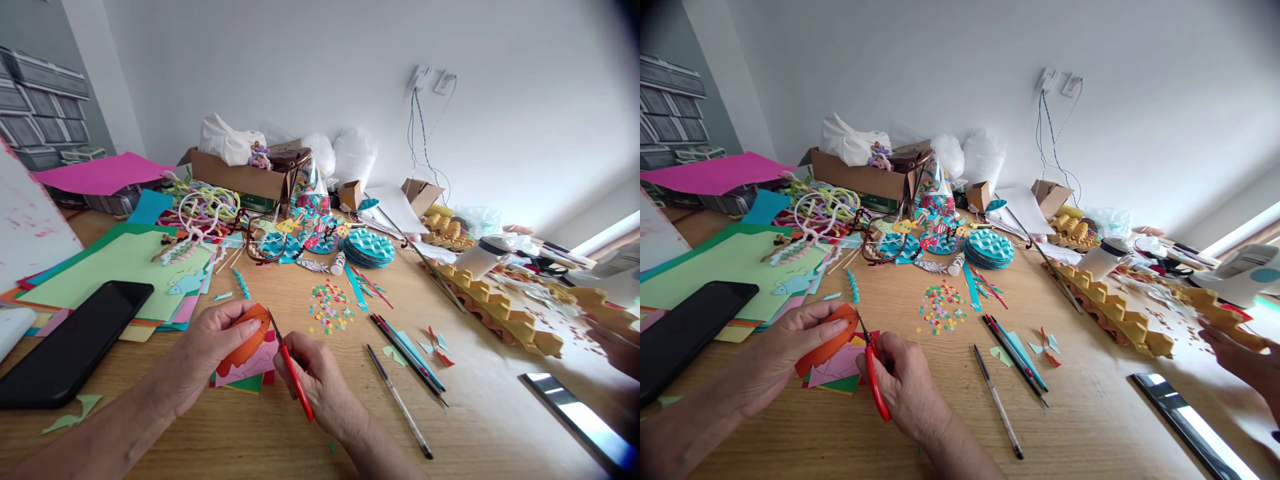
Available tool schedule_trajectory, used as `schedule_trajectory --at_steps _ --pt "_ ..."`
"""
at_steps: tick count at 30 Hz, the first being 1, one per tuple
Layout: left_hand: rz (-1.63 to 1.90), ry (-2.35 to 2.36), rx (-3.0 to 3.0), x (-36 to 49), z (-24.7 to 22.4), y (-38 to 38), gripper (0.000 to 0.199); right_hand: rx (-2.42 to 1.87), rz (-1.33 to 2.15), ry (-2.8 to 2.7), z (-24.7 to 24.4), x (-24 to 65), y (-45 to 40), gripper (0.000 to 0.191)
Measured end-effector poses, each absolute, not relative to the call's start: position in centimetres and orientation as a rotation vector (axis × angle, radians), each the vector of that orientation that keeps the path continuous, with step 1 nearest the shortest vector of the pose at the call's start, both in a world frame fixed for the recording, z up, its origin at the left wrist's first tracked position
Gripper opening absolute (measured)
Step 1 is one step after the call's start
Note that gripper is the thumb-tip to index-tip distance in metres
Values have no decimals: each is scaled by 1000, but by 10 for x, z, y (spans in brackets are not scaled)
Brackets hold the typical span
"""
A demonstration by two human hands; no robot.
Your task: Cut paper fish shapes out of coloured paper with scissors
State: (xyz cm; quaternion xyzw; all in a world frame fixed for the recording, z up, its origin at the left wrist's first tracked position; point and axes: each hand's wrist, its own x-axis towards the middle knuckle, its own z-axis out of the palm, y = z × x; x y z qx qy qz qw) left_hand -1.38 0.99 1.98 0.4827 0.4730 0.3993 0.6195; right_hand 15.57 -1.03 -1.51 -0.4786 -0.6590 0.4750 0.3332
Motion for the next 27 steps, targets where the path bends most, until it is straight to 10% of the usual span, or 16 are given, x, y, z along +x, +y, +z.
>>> schedule_trajectory --at_steps 27 --pt "826 1072 1190 -28 12 25 21 -1284 1046 -1918 -12 161 -6 34"
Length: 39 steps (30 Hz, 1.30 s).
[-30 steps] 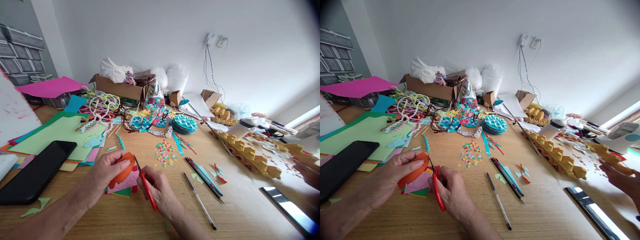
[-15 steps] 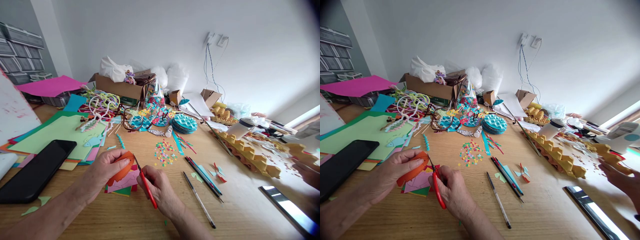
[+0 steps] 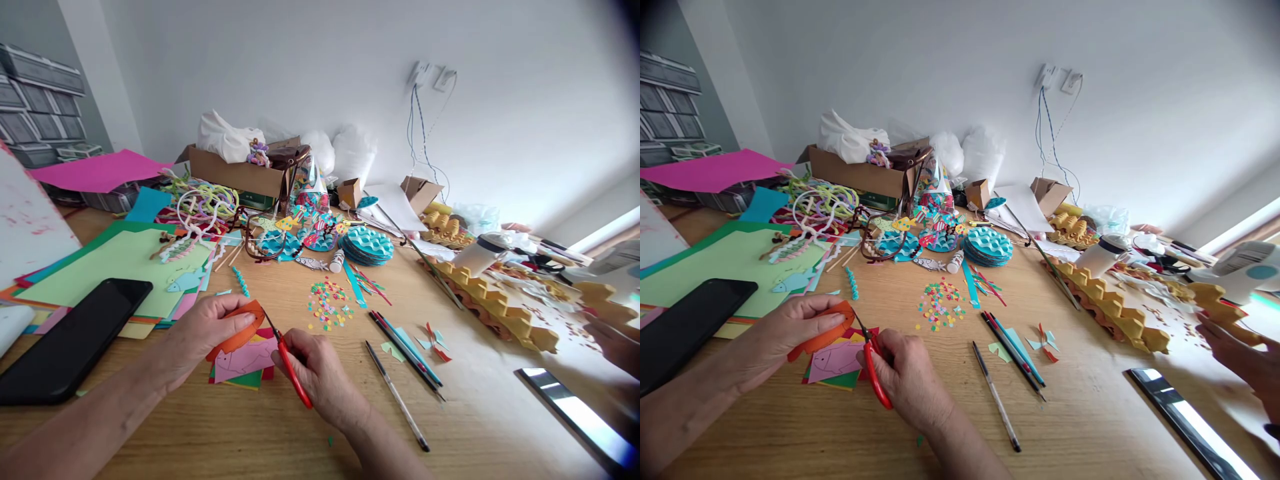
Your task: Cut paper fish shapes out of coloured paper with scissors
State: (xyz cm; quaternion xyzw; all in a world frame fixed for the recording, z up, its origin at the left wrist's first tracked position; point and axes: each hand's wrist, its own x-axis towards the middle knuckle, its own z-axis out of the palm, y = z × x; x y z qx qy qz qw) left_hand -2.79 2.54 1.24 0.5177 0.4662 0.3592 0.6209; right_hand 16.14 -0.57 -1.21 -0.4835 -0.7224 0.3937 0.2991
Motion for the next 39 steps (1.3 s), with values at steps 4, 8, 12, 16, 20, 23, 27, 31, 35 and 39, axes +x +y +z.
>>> schedule_trajectory --at_steps 4,8,12,16,20,23,27,31,35,39 --pt "852 1085 1208 -28 14 26 19 -1307 1090 -1897 -9 163 -4 26" --pt "770 1134 1309 -26 13 26 20 -1272 1260 -1596 -5 164 -1 25" --pt "676 1143 1481 -20 5 25 15 -1100 1346 -1384 -5 166 0 29" --pt "615 1087 1620 -16 -4 19 14 -1052 1475 -1390 -5 163 -1 33" --pt "608 1032 1571 -16 -7 18 10 -1115 1477 -1398 -6 160 0 27" --pt "667 1045 1388 -16 0 20 17 -1094 1399 -1245 -6 161 2 22" --pt "759 1095 1228 -15 12 19 25 -1063 1427 -1104 -4 163 3 20" --pt "843 1099 1165 -17 16 15 38 -1057 1414 -1047 -6 163 3 22" --pt "933 924 945 -15 8 12 40 -994 1314 -922 -13 163 4 22" --pt "896 888 965 -5 -6 8 30 -925 1316 -838 -20 157 1 21"
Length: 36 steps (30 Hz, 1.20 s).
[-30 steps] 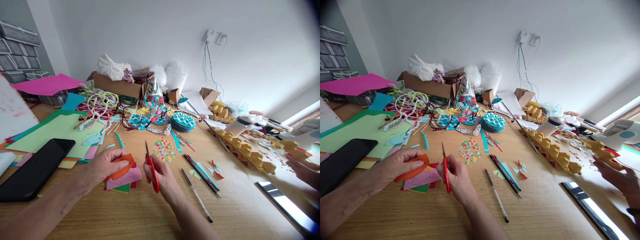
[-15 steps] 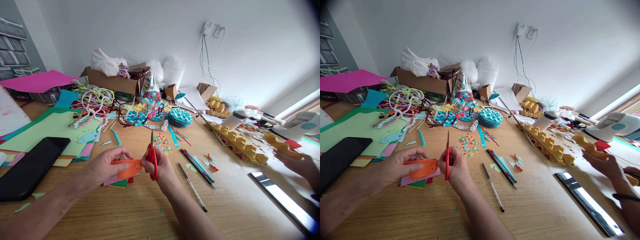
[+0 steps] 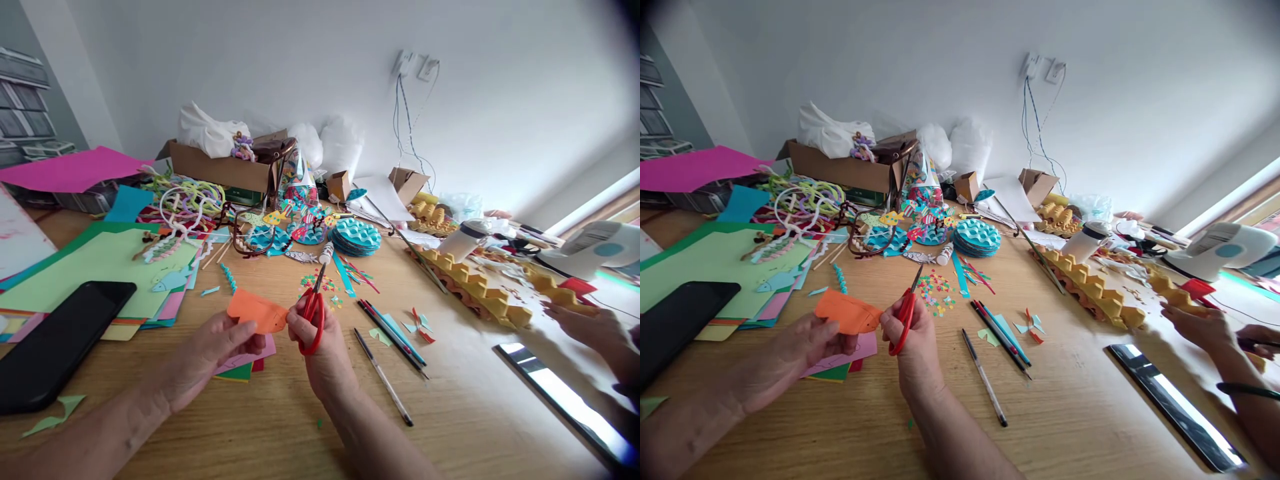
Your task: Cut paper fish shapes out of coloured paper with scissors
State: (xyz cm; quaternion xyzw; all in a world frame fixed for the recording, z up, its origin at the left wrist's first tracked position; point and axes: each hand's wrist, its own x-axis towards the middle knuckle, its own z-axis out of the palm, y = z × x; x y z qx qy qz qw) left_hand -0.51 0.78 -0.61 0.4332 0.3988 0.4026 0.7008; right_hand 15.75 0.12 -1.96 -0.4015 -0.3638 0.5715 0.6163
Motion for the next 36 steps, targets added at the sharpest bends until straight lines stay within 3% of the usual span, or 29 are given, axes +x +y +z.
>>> schedule_trajectory --at_steps 9,16,21,36 --pt "1086 1203 1066 8 -13 1 10 -996 1394 -940 -14 145 -10 28" --pt "1298 1131 641 -4 1 12 16 -1209 1431 -1395 -14 142 -15 22" --pt "1308 1078 760 -8 13 13 18 -1276 1345 -1602 -23 138 -18 18" --pt "1306 1040 755 -2 3 8 9 -1276 1335 -1614 -20 139 -20 22"
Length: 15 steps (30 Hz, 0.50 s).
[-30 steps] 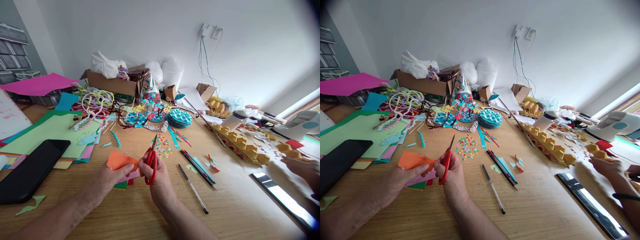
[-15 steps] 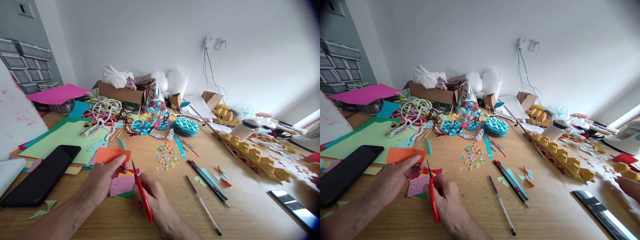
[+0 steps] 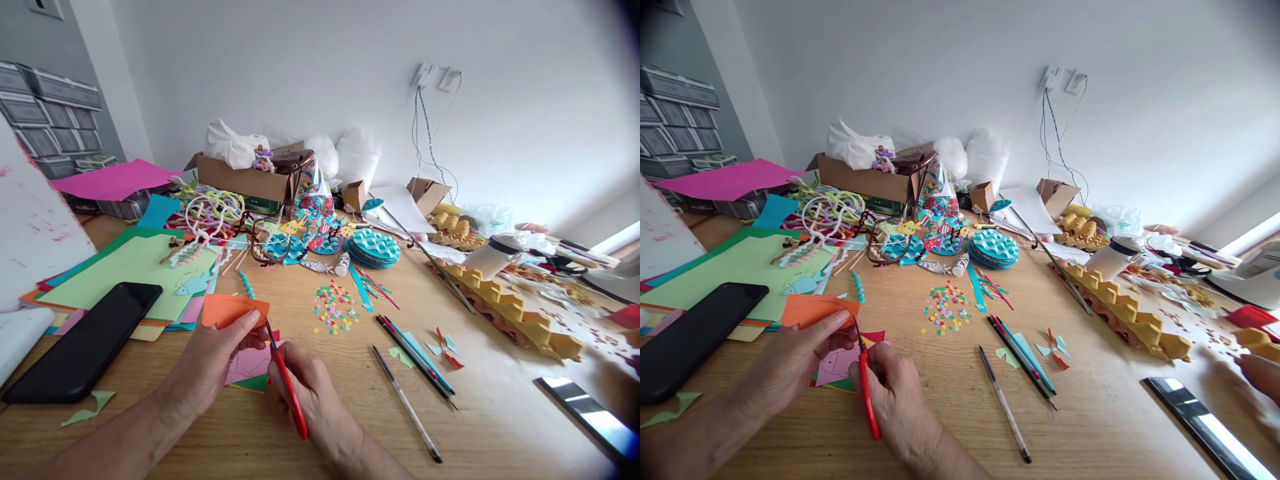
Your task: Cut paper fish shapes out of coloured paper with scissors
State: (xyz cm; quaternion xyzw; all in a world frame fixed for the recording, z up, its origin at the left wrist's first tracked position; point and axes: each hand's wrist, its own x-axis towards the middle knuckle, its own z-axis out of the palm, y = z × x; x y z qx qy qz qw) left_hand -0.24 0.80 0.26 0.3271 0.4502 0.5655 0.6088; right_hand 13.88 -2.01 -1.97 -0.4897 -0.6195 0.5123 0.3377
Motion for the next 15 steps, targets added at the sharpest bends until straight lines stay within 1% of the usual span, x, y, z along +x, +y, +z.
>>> schedule_trajectory --at_steps 15 --pt "1302 1069 774 -2 7 7 7 -1280 1385 -1616 -21 140 -21 26"
